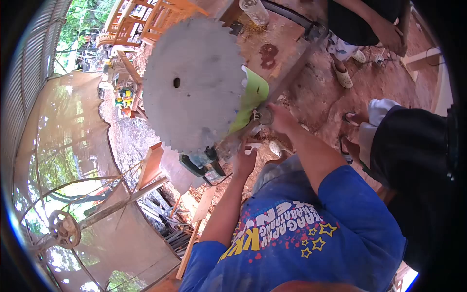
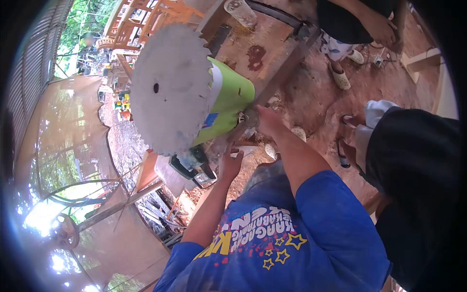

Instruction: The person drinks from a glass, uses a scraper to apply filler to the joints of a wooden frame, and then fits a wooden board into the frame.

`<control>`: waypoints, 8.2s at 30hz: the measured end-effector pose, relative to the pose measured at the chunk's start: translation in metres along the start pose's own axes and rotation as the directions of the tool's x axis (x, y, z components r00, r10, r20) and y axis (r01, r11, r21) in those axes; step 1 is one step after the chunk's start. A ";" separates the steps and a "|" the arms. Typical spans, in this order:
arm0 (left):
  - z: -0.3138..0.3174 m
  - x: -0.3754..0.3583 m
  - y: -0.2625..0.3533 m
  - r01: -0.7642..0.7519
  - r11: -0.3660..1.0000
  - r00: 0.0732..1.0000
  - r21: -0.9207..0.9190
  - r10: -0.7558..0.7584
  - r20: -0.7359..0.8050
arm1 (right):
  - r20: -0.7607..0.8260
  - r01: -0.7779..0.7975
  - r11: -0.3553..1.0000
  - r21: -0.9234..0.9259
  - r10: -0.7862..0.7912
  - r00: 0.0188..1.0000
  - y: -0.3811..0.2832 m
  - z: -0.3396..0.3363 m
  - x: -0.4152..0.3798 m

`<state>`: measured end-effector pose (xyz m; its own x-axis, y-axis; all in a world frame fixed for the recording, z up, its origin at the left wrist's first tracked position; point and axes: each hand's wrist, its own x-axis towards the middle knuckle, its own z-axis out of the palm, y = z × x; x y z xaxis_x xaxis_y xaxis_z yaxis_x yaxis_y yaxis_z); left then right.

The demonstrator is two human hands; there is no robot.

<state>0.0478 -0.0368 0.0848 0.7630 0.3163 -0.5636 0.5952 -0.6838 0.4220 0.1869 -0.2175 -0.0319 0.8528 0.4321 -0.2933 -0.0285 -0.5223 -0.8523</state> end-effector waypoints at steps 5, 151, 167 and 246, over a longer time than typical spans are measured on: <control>0.002 0.015 -0.002 -0.234 0.953 0.945 0.191 0.269 -0.188 | -0.007 -0.174 0.923 0.343 0.188 0.982 0.053 0.044 0.037; -0.027 0.032 0.065 -0.217 0.955 0.940 0.205 0.147 0.308 | -0.047 0.028 0.999 0.039 -0.026 0.999 0.016 0.013 0.017; -0.023 0.034 0.059 -0.174 0.979 0.943 0.109 0.134 0.304 | -0.073 0.117 0.990 0.072 -0.112 0.991 0.033 0.023 0.024; -0.028 0.028 0.075 -0.160 0.977 0.932 0.140 0.103 0.347 | -0.054 0.111 0.988 0.108 -0.106 0.993 0.013 0.004 0.015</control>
<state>0.1211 -0.0603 0.1206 0.6853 -0.0035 -0.7283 0.4241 -0.8111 0.4029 0.1968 -0.2151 -0.0490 0.8778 0.4448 -0.1778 0.0105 -0.3889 -0.9212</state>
